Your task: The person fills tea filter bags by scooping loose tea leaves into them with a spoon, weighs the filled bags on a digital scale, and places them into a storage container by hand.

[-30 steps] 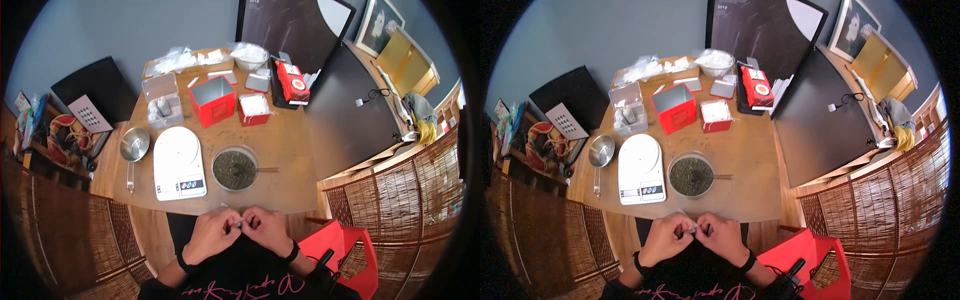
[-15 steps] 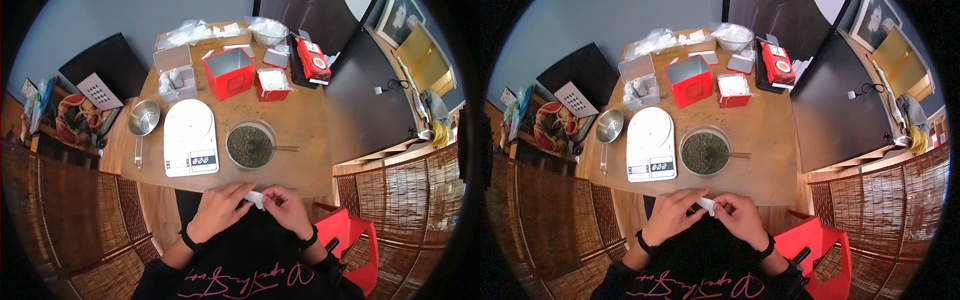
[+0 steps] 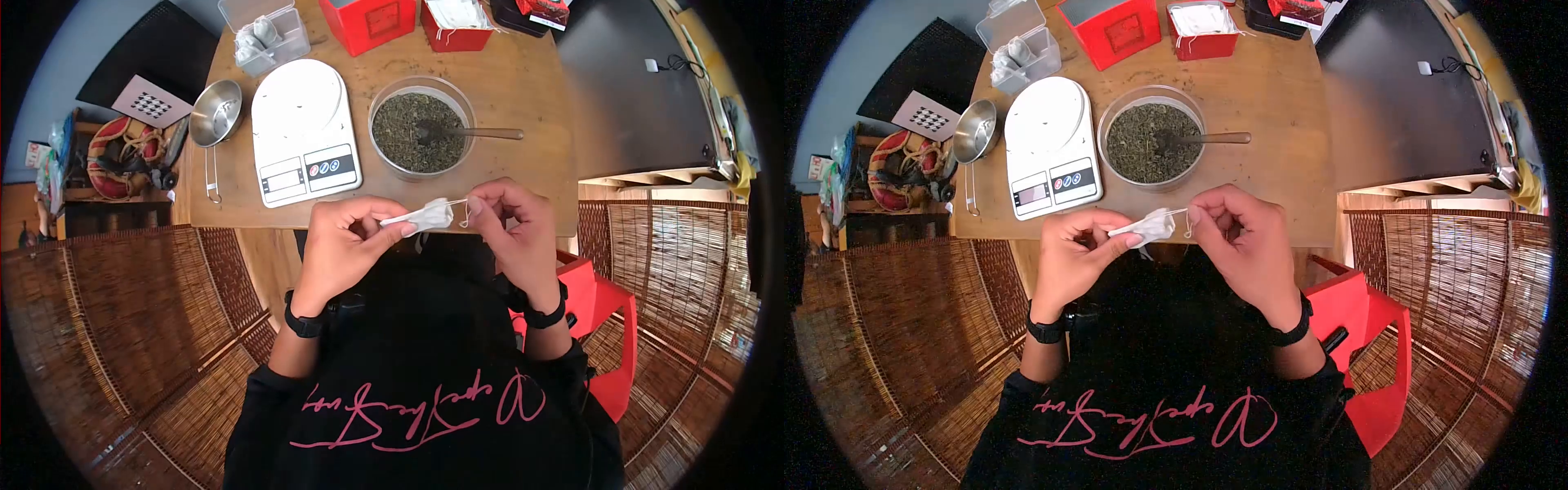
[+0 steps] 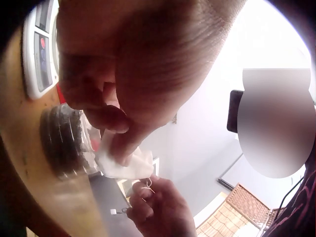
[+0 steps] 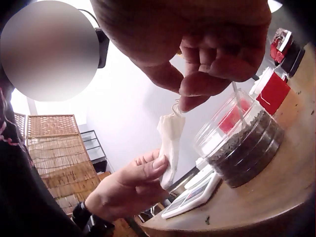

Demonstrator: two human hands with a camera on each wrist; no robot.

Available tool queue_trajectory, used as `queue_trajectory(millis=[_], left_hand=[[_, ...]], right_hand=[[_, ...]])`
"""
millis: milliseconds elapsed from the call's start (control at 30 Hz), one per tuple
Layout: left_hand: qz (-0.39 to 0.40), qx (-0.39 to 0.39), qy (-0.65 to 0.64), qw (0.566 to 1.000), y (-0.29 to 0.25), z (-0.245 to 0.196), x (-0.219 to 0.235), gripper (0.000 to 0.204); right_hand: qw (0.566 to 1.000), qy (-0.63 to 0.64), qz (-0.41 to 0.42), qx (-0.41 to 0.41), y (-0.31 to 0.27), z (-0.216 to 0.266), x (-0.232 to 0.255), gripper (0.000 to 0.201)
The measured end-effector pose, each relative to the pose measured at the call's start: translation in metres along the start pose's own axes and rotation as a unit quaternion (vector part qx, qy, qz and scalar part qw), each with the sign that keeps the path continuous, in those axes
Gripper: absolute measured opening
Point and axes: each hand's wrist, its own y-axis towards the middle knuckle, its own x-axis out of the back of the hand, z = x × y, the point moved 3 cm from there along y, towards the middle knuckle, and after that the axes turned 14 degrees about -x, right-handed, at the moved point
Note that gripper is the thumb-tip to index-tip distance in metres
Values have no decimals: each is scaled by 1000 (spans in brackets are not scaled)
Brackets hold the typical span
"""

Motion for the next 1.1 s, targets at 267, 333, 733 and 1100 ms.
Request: queue_trajectory(millis=[267, 333, 733, 1100], left_hand=[[4, -21, -39, 999, 1, 4, -7, 12], [7, 3, -71, 997, -2, 14, -7, 13], [18, -8, -121, 992, -3, 11, -7, 15], [-39, -38, -63, 996, -2, -18, -23, 15]], right_hand=[[989, 125, 80, -20, -1, 13, 0, 13], [925, 297, 227, -74, 1, 18, 4, 15], [987, 82, 117, -72, 4, -1, -6, 11], [998, 28, 40, -44, 1, -1, -19, 10]])
